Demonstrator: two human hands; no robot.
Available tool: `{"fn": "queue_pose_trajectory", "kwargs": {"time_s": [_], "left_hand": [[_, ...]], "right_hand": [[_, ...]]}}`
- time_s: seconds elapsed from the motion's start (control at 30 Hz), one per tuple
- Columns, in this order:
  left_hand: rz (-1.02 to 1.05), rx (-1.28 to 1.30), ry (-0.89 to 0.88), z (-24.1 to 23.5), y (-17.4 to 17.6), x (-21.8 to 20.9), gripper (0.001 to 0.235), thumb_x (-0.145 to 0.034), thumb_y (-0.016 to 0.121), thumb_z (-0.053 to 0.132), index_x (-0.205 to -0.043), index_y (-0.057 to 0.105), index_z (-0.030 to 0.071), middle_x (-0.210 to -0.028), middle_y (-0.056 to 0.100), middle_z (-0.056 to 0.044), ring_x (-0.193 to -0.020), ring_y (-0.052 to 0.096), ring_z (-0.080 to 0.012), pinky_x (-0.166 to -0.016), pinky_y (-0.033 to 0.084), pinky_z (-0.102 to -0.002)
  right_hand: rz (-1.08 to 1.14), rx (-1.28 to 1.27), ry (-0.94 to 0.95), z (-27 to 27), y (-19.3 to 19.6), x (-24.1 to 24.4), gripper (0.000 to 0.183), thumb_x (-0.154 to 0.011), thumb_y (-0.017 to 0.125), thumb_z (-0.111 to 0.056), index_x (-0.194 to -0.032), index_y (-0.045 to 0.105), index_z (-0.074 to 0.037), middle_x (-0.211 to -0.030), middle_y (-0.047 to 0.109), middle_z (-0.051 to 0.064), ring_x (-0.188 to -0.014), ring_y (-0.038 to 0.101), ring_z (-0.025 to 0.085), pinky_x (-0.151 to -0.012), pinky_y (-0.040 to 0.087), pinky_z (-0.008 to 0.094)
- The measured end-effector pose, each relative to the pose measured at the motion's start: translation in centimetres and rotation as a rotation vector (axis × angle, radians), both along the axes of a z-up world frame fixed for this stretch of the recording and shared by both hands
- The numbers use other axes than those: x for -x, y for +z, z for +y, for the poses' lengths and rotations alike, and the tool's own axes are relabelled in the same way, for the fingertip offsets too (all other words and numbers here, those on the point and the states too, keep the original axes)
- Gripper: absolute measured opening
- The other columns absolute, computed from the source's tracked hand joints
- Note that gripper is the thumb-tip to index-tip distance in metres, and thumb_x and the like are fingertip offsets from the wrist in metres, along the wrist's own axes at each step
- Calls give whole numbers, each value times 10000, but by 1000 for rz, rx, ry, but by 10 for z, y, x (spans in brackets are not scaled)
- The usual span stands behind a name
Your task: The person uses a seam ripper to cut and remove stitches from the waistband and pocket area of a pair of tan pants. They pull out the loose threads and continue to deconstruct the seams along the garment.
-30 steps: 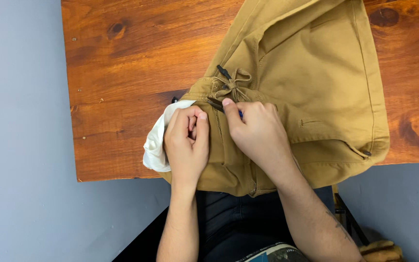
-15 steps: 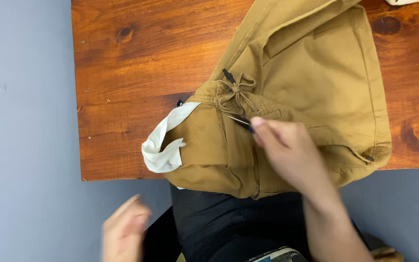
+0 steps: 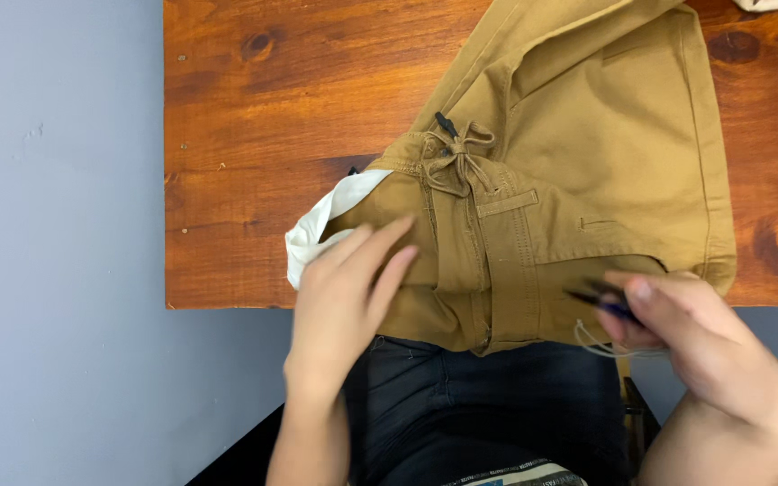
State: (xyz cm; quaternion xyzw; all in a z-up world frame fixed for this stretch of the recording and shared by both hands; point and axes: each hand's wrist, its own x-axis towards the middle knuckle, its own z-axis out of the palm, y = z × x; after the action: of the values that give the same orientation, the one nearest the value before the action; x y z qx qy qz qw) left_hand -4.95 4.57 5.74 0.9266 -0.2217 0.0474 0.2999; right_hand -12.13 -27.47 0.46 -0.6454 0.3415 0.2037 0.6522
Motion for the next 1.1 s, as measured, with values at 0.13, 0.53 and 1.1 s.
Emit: {"fn": "queue_pose_trajectory", "kwargs": {"time_s": [0.13, 0.53, 1.1], "left_hand": [[-131, -297, 50, -15, -25, -34, 279, -1028, 627, 301, -1275, 704, 197, -821, 618, 51, -740, 647, -212, -489, 470, -412], [370, 22, 210, 89, -21, 88, 131, -941, 554, 196, -816, 585, 166, -729, 545, 28, -647, 528, -168, -641, 419, -313], [161, -874, 546, 13, -245, 134, 873, -708, 714, 834, -1152, 704, 83, -1196, 662, -286, -1434, 337, -610, -1062, 331, -749]], "right_hand": [[-168, -56, 42, 5, -17, 2, 361, -1056, 526, -188, -1133, 713, 111, -993, 717, 201, -926, 704, 275, -910, 602, 408], [-532, -36, 223, 67, 16, -27, 409, -1124, 301, -354, -1022, 550, -46, -660, 580, 82, -549, 559, 175, -555, 477, 282], [-579, 11, 291, 103, 24, -6, 62, -1072, 503, -159, -1110, 501, -109, -895, 465, -7, -785, 427, 83, -728, 391, 237]]}}
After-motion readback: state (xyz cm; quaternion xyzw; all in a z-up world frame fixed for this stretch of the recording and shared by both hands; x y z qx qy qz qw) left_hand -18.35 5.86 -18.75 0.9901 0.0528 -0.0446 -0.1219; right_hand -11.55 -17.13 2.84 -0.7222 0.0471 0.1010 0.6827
